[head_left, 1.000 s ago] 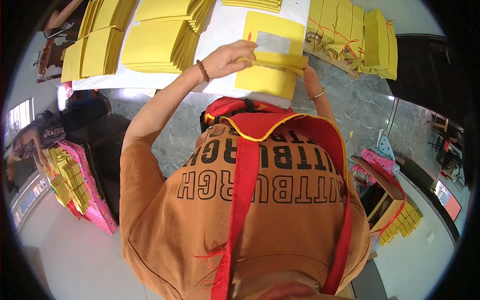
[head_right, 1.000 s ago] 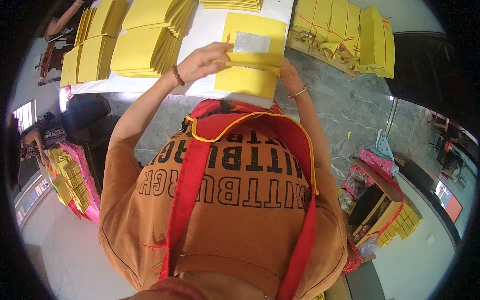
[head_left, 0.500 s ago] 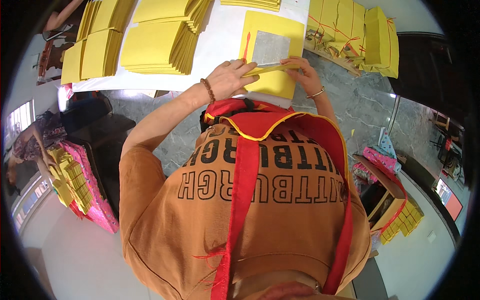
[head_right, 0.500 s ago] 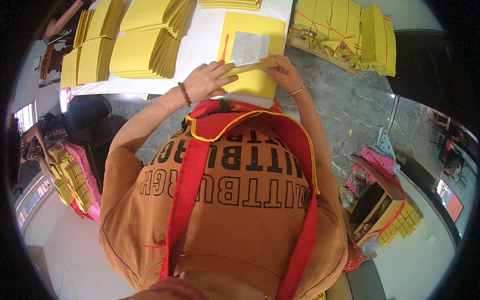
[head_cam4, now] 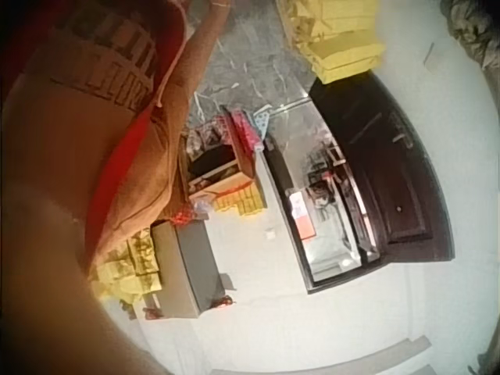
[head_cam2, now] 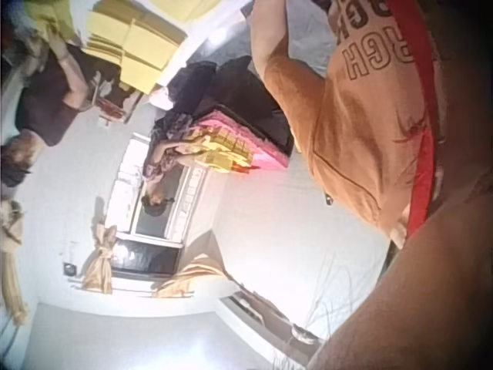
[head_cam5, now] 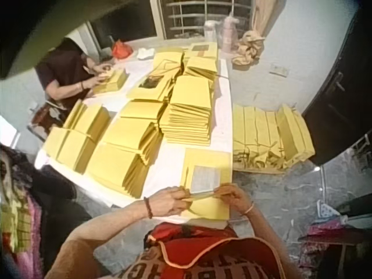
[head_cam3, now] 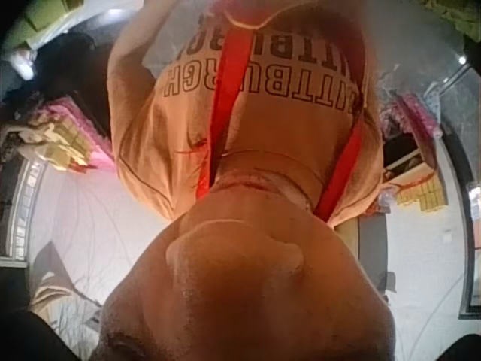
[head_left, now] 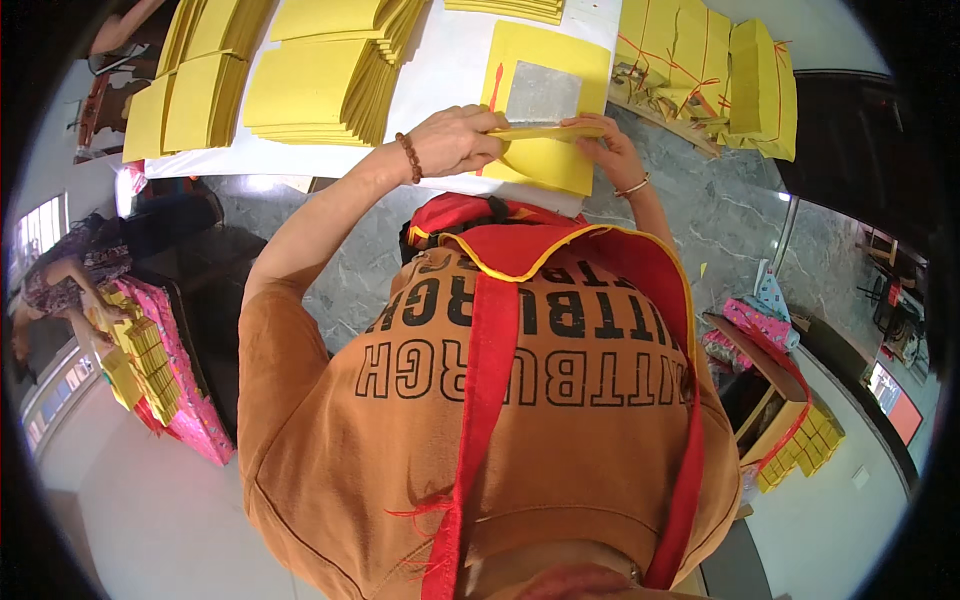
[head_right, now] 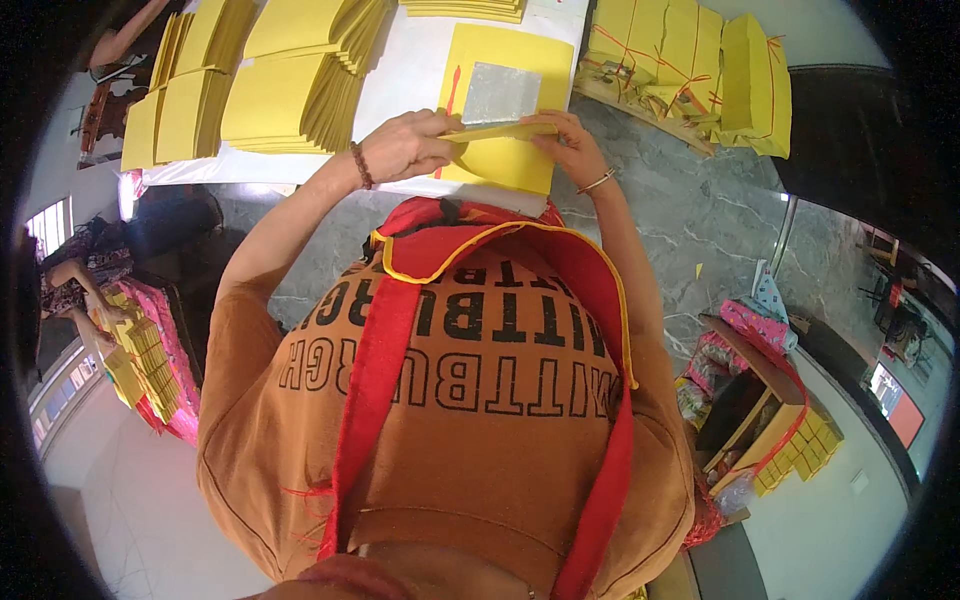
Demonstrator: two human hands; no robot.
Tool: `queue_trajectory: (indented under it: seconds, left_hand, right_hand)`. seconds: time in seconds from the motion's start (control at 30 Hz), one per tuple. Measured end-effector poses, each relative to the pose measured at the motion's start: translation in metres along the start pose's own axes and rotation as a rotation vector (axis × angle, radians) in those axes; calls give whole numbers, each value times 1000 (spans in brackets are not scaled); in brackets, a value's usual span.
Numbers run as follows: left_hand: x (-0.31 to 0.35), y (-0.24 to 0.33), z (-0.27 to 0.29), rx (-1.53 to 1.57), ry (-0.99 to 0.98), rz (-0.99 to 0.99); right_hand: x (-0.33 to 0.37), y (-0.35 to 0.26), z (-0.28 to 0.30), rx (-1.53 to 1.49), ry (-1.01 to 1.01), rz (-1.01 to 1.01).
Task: The person is counting, stacking, and organizing yellow joss paper with silver foil centers.
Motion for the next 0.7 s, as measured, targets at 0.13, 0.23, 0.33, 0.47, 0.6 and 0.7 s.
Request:
queue_trajectory:
  seconds: [0.13,0.23,0.33,0.47,0.6,0.7]
  left_hand:
    - [1,-22,11,463,98,211]
    - [-3,-29,31,426,253,238]
    - [-5,-29,25,418,263,273]
    - [6,-29,20,453,328,358]
    - [13,-38,10,357,455,457]
    - [9,-42,-5,370,461,502]
  right_hand:
    - [2,29,6,-226,15,-105]
    - [5,28,6,-226,-11,-164]
    - [4,18,2,-61,44,-19]
    - [3,28,-3,-240,78,-199]
    - [4,26,-4,-366,76,-218]
    - [5,32,-3,-342,73,-244]
Point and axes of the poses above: each hand's wrist, its own x-axis away from the middle knuckle, its own z-axis out of the back of the hand, y = z × x, the point moved 7 cm from there along -x, towards the middle knuckle, and after that the axes turned 5 degrees about -z, right-handed, at the moved point
